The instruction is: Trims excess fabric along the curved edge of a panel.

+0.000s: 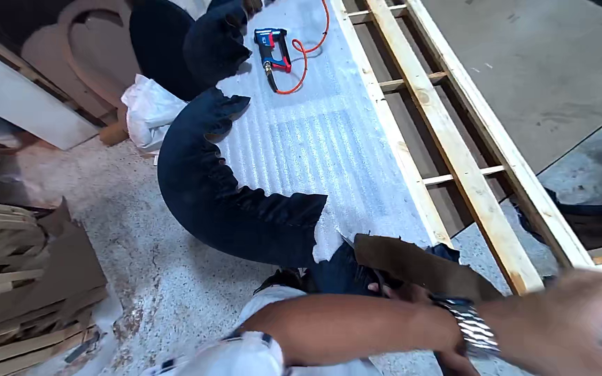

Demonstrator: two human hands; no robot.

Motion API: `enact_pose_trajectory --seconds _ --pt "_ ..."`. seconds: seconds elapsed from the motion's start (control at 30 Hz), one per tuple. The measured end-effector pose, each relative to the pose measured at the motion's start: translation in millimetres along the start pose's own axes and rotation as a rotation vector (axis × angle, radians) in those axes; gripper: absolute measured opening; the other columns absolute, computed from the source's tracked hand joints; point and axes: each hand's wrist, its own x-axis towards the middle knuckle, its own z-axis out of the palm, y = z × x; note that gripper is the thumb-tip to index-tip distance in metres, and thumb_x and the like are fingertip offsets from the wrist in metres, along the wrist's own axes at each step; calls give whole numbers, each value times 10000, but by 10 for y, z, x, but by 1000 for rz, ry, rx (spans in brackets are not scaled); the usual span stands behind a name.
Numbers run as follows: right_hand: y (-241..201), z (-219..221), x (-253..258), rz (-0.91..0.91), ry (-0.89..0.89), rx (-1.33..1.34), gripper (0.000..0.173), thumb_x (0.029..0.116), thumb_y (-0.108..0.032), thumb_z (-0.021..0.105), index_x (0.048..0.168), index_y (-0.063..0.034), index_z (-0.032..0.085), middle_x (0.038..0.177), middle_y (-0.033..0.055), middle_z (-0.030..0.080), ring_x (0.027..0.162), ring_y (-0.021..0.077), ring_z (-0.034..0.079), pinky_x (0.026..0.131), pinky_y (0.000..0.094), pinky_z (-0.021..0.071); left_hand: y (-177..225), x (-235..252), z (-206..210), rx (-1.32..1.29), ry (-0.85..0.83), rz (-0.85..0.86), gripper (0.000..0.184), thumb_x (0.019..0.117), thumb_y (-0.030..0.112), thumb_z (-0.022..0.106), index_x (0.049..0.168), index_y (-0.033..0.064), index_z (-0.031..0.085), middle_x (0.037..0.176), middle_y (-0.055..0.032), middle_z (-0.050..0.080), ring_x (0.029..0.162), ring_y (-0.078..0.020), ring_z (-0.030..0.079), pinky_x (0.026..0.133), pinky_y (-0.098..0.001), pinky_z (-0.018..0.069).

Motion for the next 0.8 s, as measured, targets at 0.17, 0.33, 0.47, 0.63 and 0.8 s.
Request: enact_pose_trajectory --seconds 0.17,0.33,0.47,0.63,0.8 --pt "885 -126 24 -199 -154 376 558 744 -650 816 940 -142 695 790 25 655 722 180 633 671 446 552 -80 -848 -1745 1100 215 -230 448 965 188 715 1387 75 615 1442 -90 607 1350 -222 561 1153 -449 455" --pt "1033 3 -471 -101 -199 439 638 674 -720 831 898 -140 689 803 25 648 699 173 617 633 400 539 -554 -1458 -2974 1287 207 -692 999 815 503 843 1597 142 335 1550 -126 490 1431 -323 461 1183 -626 332" --pt "535 -50 -322 -336 279 -210 852 575 -862 756 1002 -128 687 1087 75 658 1012 278 641 824 519 571 -690 -1471 -3128 1299 10 -793 519 923 388 765 1343 112 634 1167 -134 730 1138 -309 686 1055 -569 505" --pt "-357 -198 534 -515 273 -499 856 607 -832 751 1119 -149 693 1250 97 643 1200 350 583 962 604 494 -438 -1690 -3297 1225 -71 -576 234 1003 329 674 1009 110 756 1108 -29 690 1075 -186 665 987 -433 561" --pt "-918 -106 1069 -699 141 -670 658 661 -663 806 1142 -229 696 1217 86 617 1137 335 582 930 582 480 -464 -1663 -3406 1271 -161 -386 155 969 121 644 1008 151 791 1110 -4 757 1143 -190 679 1082 -463 502"
